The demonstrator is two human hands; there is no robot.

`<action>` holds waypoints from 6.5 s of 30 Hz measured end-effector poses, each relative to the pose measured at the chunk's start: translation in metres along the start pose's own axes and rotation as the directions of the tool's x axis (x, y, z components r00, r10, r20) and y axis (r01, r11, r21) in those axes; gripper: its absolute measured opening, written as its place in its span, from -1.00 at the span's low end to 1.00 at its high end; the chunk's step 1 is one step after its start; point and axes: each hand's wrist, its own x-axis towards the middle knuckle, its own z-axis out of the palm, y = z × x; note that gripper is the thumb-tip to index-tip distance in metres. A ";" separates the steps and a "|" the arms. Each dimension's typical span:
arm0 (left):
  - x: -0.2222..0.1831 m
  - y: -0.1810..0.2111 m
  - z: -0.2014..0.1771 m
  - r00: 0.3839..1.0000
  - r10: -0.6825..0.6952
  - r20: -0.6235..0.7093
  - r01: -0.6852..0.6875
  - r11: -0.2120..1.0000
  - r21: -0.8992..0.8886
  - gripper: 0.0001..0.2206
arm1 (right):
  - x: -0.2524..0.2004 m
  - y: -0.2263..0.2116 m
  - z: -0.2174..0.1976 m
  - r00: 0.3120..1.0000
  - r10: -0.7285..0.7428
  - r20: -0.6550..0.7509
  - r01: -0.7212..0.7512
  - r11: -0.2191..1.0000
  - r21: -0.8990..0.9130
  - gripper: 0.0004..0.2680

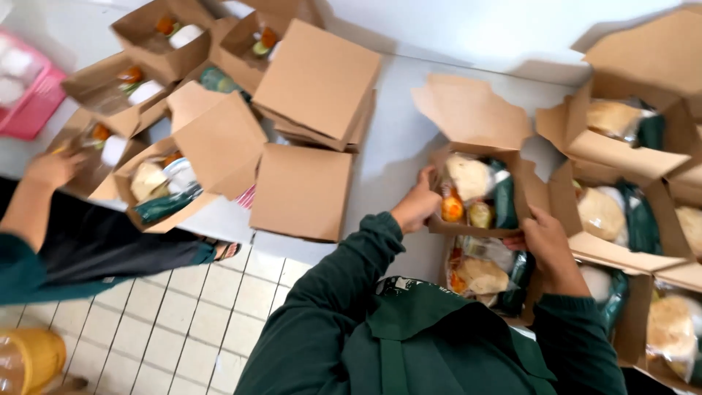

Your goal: The recorder is packing various food containers and plastic water cups into cardboard boxes and closing them on an assembly line.

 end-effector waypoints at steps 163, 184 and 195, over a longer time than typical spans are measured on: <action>-0.245 0.055 -0.359 0.358 0.810 0.464 -0.501 -0.253 0.828 -0.53 | -0.196 -0.257 0.467 0.332 -0.254 0.908 0.901 -0.200 -0.386 -0.80; -0.204 0.037 -0.373 0.412 0.811 0.416 -0.684 -0.026 0.729 -0.51 | -0.193 -0.207 0.457 0.143 -0.547 0.825 0.927 -0.218 -0.305 -0.90; -0.195 0.024 -0.384 0.378 0.822 0.426 -0.728 -0.021 0.686 -0.16 | -0.191 -0.171 0.486 0.331 -0.406 0.852 0.785 -0.383 -0.488 -0.81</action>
